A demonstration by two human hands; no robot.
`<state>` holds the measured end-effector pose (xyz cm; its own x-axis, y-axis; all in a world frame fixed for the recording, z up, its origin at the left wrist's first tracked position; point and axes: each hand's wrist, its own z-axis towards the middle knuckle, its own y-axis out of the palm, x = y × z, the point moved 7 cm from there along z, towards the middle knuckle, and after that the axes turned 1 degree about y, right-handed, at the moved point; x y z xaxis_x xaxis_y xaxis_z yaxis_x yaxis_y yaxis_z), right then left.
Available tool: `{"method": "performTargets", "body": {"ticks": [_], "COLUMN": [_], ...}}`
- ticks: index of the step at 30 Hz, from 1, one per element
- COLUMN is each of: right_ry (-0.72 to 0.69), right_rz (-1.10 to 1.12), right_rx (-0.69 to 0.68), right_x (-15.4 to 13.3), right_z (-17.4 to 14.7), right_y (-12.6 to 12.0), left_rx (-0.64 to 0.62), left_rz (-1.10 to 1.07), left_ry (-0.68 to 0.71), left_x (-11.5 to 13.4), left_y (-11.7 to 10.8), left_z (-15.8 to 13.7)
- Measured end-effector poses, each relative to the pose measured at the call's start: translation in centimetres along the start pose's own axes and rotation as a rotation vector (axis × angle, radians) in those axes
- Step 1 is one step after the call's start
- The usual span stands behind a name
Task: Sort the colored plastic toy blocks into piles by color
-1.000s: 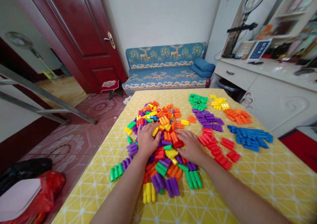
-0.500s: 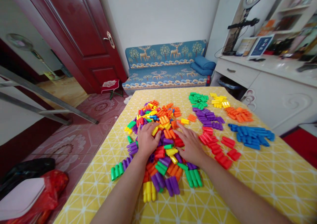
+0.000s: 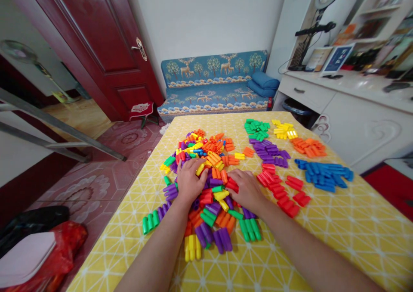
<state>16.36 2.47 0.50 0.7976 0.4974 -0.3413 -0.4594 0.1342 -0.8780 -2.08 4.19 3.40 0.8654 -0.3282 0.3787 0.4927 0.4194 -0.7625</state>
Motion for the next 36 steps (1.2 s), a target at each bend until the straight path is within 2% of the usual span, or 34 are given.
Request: {"method": "performTargets", "body": {"ticks": [8,15,20,25,30,33,36], "right_ry": [-0.107,0.054,0.085,-0.022,-0.154,-0.098,0.074], "right_rz": [0.101,0.175,0.206,0.166,0.244,0.285,0.285], "right_rx": [0.148,0.148,0.216,0.296,0.338,0.376,0.415], "right_x": [-1.1,0.1,0.4,-0.2,-1.7,-1.4,1.5], "right_z": [-0.4,-0.5,-0.4,-0.6,-1.1,-1.2,-1.4], "right_y": [-1.3,-0.7,-1.0,-2.1,-2.8,-3.8,-6.0], "left_rx": [0.005,0.015,0.006,0.005,0.010,0.010,0.008], "left_rz": [-0.001,-0.002,-0.007,-0.007,-0.010,-0.007,-0.005], "left_ry": [-0.001,-0.003,0.000,-0.003,-0.002,-0.003,-0.002], "left_x": [-0.1,-0.2,-0.1,-0.1,-0.1,-0.2,-0.2], "left_y": [0.1,0.1,0.1,0.0,0.1,0.1,0.1], "left_z": [0.0,-0.1,0.0,0.0,0.0,0.0,0.0]}}
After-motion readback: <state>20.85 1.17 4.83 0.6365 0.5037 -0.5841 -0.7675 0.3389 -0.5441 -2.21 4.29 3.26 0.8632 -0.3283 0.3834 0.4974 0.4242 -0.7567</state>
